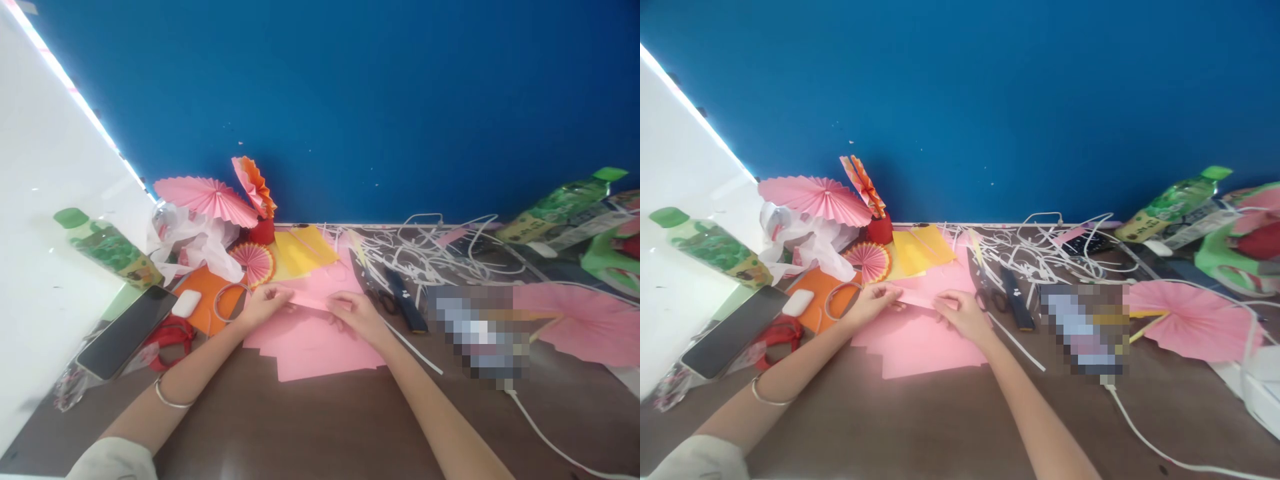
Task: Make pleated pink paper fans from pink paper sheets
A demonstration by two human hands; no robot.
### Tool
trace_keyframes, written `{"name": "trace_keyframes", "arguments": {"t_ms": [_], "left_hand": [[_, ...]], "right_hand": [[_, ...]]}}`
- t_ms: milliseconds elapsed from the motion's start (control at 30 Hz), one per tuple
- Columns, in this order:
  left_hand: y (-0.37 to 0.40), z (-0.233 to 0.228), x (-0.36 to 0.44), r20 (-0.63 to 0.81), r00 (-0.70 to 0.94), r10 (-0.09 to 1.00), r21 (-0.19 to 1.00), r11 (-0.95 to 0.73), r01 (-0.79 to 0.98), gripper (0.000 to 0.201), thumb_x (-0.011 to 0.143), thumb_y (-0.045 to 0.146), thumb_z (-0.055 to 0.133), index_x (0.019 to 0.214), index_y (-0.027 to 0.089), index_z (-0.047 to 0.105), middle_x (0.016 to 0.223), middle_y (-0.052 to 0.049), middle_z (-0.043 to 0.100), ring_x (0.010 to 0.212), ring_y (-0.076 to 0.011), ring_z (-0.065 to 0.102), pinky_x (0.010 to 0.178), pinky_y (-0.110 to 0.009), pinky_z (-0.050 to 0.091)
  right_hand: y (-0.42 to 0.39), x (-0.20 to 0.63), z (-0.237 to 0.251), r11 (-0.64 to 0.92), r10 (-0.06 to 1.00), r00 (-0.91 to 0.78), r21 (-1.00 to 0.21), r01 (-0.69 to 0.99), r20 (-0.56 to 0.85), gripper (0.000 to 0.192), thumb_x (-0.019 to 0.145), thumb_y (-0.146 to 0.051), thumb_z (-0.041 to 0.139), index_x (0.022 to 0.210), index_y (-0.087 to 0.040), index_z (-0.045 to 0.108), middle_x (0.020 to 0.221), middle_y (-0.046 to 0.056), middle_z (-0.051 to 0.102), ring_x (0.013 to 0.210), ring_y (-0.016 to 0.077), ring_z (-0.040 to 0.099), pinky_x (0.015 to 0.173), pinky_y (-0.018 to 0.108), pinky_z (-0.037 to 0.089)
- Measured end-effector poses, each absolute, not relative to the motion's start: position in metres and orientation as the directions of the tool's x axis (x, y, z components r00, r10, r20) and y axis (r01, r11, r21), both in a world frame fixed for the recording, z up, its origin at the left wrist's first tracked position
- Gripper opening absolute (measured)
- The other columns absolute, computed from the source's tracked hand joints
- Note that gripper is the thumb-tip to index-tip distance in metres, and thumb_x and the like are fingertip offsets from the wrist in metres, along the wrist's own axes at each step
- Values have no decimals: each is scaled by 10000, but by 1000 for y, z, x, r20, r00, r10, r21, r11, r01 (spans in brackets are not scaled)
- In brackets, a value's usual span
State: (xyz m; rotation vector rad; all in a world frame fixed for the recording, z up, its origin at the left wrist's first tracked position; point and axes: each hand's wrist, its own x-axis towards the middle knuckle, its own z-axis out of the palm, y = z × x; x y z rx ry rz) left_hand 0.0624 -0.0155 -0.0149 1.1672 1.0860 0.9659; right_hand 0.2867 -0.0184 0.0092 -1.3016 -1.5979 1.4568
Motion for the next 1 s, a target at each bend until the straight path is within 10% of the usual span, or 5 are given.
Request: {"name": "trace_keyframes", "arguments": {"t_ms": [133,300,1000], "left_hand": [[-15,-15,62,-207,216,954,971,226,-71,398,687,487,640,771,98,624,704,-68,696,640,-166,670,642,-264,545],[-17,-7,64,-188,242,952,980,196,-10,389,686,468,647,821,104,624,671,-53,692,605,-154,663,603,-243,540],[-17,-10,61,-144,313,939,986,164,-38,377,735,462,595,894,124,648,1102,-112,632,842,-195,661,768,-312,537]], "right_hand": [[-18,286,-1,216,967,-221,-868,447,127,346,774,-461,551,903,-147,617,730,71,664,600,177,627,547,310,510],[-28,277,-1,725,636,-452,-282,628,626,176,775,-307,616,925,-216,633,1061,97,618,1077,254,524,914,437,414],[-31,271,-2,726,670,-599,-219,652,439,201,881,-170,432,884,-188,632,934,65,679,875,197,586,822,362,394]]}}
